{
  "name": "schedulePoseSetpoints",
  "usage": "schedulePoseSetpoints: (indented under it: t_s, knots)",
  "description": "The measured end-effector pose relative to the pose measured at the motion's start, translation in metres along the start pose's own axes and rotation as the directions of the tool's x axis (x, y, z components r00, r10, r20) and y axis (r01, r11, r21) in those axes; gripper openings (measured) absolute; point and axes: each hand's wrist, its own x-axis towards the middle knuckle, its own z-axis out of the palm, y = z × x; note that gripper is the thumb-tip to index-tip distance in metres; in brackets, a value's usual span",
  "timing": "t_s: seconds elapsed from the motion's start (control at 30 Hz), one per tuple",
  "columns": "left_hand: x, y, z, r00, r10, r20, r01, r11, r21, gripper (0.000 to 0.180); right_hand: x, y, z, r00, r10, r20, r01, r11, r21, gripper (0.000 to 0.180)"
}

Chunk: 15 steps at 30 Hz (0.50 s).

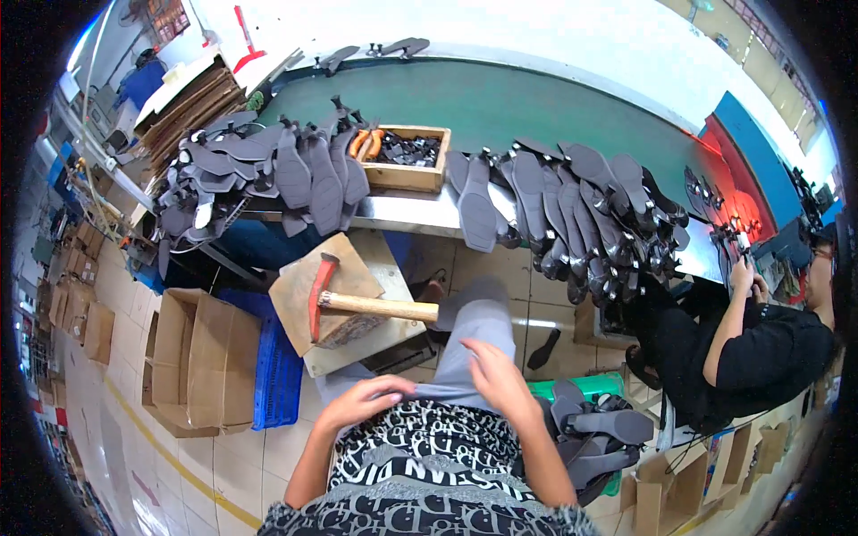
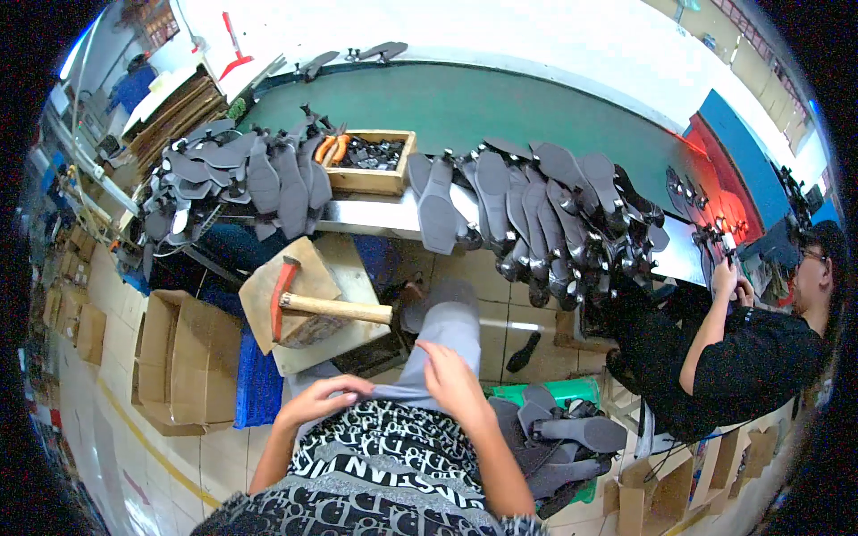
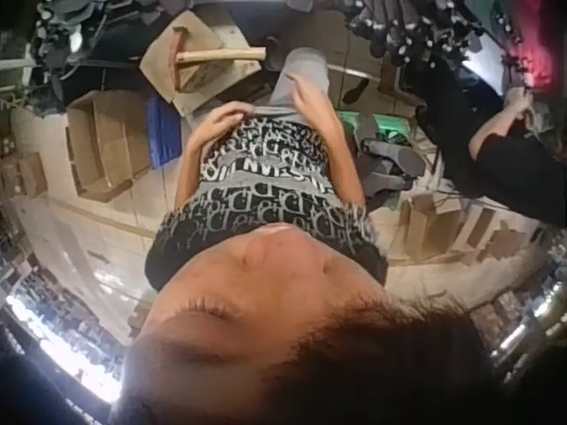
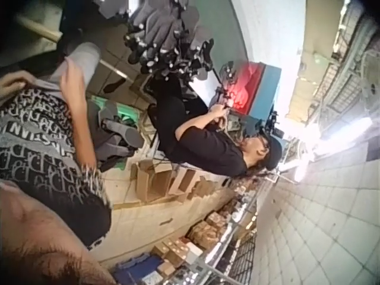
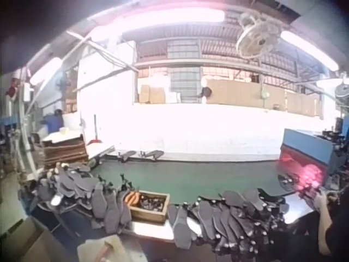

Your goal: The person assembles shoe outsoles by attaching heel components to them, then hammering the components into place.

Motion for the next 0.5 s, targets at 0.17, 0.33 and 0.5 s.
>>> schedulePoseSetpoints:
  t_s: [0.17,0.33,0.5]
  knots:
    - [-0.137,-0.035,-0.017,0.874,-0.251,-0.417,0.192,0.965,-0.178,0.027,0.172,0.086,0.11,0.98,0.153,0.123,-0.081,0.886,-0.456,0.023]
    - [-0.235,-0.142,-0.01,0.539,-0.342,-0.77,0.426,0.899,-0.102,0.027,0.235,0.273,0.12,0.857,0.251,0.45,0.038,0.84,-0.542,0.034]
    - [-0.467,-0.278,0.116,0.275,-0.659,-0.7,0.751,0.602,-0.271,0.028,0.229,0.195,0.206,0.822,-0.039,0.568,0.375,0.788,-0.488,0.035]
